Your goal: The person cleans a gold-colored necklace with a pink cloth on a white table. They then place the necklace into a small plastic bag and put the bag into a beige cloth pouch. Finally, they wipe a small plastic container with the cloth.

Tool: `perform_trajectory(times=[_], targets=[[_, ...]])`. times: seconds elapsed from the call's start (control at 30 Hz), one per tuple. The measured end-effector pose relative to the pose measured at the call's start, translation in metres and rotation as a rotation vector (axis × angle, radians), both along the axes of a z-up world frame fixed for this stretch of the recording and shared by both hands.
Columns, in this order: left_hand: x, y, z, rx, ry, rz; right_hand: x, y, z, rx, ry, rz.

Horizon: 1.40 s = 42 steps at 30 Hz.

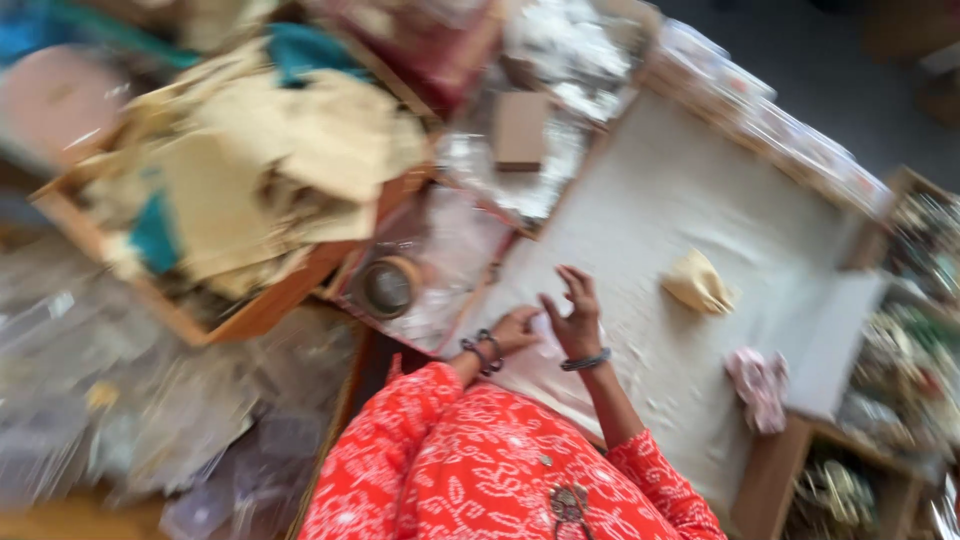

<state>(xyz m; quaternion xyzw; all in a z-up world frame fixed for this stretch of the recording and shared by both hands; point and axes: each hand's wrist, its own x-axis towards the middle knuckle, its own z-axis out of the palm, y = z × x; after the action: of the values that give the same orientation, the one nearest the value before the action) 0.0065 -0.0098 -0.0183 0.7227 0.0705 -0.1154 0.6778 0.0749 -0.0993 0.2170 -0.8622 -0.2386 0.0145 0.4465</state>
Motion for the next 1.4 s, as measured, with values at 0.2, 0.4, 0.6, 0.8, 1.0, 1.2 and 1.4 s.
perform_trajectory(times=[0.2, 0.4, 0.6, 0.8, 1.0, 1.2, 1.4], targets=[[0.023, -0.006, 0.027, -0.165, -0.028, 0.150, -0.015, -0.251, -0.074, -0.217, 0.192, -0.714], [0.064, -0.038, 0.078, -0.196, 0.084, 0.160, -0.015, -0.371, -0.104, -0.561, -0.137, -0.882], [0.071, -0.056, 0.040, 0.227, -0.242, 0.260, 0.030, -0.378, -0.087, -0.793, -0.097, -0.797], [0.052, -0.059, 0.102, 0.143, -0.049, 0.299, 0.040, -0.379, -0.102, -0.787, 0.245, -0.902], [0.044, -0.069, 0.107, 0.642, -0.281, 0.183, 0.032, -0.375, -0.121, -0.372, -0.104, -0.791], [0.049, -0.070, 0.115, 0.721, -0.110, 0.144, 0.038, -0.229, -0.042, 0.049, -0.112, -0.428], [0.051, -0.069, 0.131, 0.735, -0.127, 0.140, 0.037, -0.143, -0.132, -0.303, -0.206, -0.229]])
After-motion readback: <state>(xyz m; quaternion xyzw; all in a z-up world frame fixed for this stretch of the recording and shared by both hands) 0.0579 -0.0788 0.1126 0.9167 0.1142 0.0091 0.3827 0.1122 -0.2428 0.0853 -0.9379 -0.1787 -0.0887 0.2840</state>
